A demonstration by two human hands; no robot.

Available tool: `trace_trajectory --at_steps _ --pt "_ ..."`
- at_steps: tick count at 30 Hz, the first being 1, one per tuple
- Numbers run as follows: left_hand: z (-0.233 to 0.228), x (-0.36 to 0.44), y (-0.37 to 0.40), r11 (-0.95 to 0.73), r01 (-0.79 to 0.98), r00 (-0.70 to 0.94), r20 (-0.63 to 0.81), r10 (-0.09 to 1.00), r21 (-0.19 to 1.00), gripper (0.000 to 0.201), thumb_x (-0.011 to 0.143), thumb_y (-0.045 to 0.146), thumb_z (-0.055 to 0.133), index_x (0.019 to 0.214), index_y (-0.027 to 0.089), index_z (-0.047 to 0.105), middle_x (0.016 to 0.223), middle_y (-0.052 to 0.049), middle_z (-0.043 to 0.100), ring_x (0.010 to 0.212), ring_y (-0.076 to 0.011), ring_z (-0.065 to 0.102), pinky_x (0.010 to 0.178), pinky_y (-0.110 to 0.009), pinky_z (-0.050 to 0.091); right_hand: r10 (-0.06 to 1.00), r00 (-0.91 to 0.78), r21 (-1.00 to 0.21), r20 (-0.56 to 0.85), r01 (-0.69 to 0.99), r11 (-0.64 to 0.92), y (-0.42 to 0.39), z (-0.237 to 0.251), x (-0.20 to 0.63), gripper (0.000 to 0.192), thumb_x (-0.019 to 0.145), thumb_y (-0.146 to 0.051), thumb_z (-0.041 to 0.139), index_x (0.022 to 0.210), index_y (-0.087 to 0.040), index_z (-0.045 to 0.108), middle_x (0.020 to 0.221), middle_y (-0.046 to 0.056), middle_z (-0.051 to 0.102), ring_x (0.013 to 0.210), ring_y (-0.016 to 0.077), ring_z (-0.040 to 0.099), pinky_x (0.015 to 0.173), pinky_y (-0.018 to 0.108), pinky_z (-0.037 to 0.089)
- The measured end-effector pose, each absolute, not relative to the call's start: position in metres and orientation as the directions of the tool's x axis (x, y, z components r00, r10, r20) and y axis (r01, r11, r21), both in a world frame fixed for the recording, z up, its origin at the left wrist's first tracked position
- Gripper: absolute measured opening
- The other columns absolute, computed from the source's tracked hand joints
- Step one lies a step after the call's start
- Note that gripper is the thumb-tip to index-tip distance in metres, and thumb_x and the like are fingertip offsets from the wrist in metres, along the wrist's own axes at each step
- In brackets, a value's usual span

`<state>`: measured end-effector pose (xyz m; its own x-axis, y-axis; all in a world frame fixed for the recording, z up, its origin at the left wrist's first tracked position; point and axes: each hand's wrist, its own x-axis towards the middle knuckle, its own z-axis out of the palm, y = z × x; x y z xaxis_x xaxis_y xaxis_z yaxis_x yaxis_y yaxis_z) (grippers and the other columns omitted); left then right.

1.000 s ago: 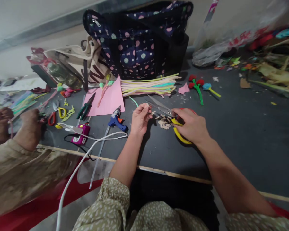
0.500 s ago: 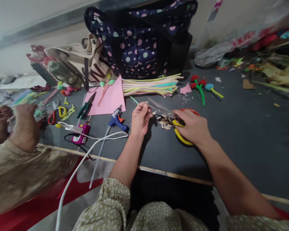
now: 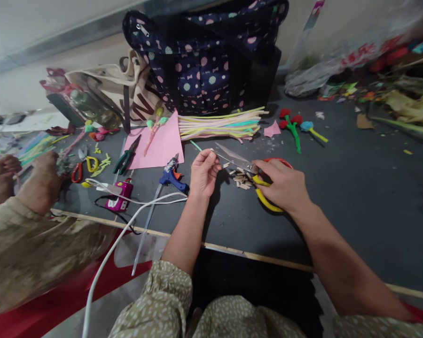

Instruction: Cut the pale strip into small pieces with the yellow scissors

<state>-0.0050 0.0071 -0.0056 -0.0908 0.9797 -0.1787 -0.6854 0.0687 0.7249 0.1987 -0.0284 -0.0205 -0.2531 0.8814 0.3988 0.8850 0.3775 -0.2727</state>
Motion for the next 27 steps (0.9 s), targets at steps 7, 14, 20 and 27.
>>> trace_trajectory --at_steps 7,14,20,27 --pt "-0.0071 -0.0047 0.0070 0.090 -0.648 -0.096 -0.199 0.975 0.756 0.023 0.066 0.019 0.080 0.082 0.019 0.063 0.065 0.006 0.059 0.058 -0.0043 0.056 0.055 -0.015 0.045 0.866 -0.278 -0.294 0.415 0.860 0.416 -0.0297 -0.0250 0.1977 0.036 0.082 -0.022 0.051 0.116 -0.026 0.064 0.093 0.001 0.069 0.082 0.0131 0.061 0.062 0.024 0.037" --pt "-0.0091 -0.0045 0.0064 0.103 -0.641 -0.097 -0.214 0.972 0.760 0.022 0.066 0.020 0.080 0.080 0.019 0.063 0.070 0.004 0.064 0.060 -0.0048 0.058 0.058 -0.016 0.047 0.855 -0.286 -0.259 0.433 0.869 0.422 -0.0306 -0.0251 0.1955 0.035 0.084 -0.023 0.049 0.114 -0.026 0.065 0.091 0.000 0.069 0.079 0.0129 0.059 0.059 0.025 0.032" --pt "-0.0079 -0.0042 0.0057 0.134 -0.671 -0.046 -0.221 0.974 0.729 0.019 0.068 0.018 0.079 0.079 0.018 0.063 0.068 0.004 0.063 0.057 -0.0038 0.056 0.059 -0.015 0.048 0.864 -0.280 -0.250 0.418 0.879 0.406 -0.0316 -0.0249 0.1934 0.035 0.085 -0.023 0.048 0.114 -0.027 0.065 0.089 0.000 0.069 0.078 0.0128 0.059 0.058 0.025 0.031" --pt "-0.0066 -0.0034 0.0053 0.136 -0.678 -0.028 -0.210 0.977 0.723 0.014 0.073 0.015 0.074 0.080 0.019 0.063 0.065 0.004 0.059 0.058 -0.0047 0.056 0.057 -0.016 0.047 0.861 -0.289 -0.245 0.418 0.877 0.413 -0.0314 -0.0251 0.1939 0.034 0.085 -0.024 0.047 0.114 -0.027 0.065 0.091 0.000 0.069 0.077 0.0121 0.059 0.057 0.025 0.032"
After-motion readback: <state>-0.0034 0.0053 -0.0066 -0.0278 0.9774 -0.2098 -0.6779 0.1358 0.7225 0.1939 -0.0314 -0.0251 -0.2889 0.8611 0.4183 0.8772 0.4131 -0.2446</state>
